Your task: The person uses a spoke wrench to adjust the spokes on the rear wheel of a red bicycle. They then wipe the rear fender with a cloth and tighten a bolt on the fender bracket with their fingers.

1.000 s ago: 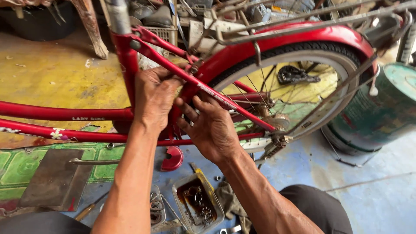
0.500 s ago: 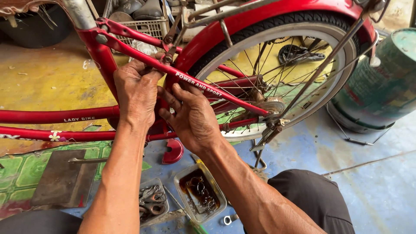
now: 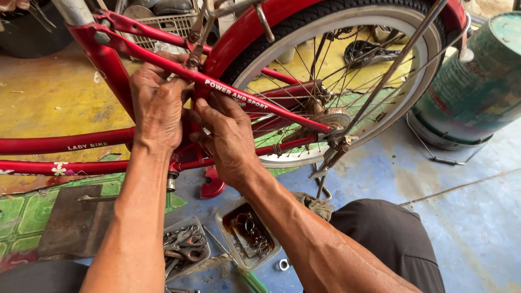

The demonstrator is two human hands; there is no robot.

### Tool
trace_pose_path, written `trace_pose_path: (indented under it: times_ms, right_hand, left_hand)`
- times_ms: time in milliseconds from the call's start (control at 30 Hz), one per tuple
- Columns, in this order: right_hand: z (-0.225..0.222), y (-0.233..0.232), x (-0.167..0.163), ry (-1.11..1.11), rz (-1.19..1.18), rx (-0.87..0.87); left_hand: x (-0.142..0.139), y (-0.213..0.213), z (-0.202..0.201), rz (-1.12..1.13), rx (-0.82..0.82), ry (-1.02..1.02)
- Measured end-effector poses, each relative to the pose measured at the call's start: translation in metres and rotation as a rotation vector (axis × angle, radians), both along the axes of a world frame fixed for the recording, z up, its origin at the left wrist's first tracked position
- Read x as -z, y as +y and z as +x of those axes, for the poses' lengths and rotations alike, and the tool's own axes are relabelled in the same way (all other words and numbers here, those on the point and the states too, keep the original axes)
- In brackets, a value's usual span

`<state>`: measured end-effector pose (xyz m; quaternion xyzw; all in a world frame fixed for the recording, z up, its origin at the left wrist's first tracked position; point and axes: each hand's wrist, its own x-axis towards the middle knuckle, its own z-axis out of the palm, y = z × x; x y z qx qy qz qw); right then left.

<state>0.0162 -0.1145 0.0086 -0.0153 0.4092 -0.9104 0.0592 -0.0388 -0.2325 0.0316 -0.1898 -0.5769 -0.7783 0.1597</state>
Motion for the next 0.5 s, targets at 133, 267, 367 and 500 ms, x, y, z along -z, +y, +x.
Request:
trace_pose_path:
  times_ms: [133,267,367,500]
  right_hand:
    - [0.001,0.003,0.000,0.057,-0.002,-0.010]
    - [0.001,0.003,-0.001,0.102,-0.182,-0.118]
    - [-0.003,0.004,0.000,0.060,-0.159,-0.117]
    - [-0.005,0.006,0.002,0.117,-0.099,-0.129]
  left_hand:
    - [-0.002,0.003,0.003,0.003,-0.016,-0.014]
    - [-0.003,0.000,0.003,-0.015,-0.035,-0.064]
    - [0.000,-0.006,0.001,-0.022,0.006,0.032]
    - [0.009,-0.009,-0.002,-0.064,-0.008,0.017]
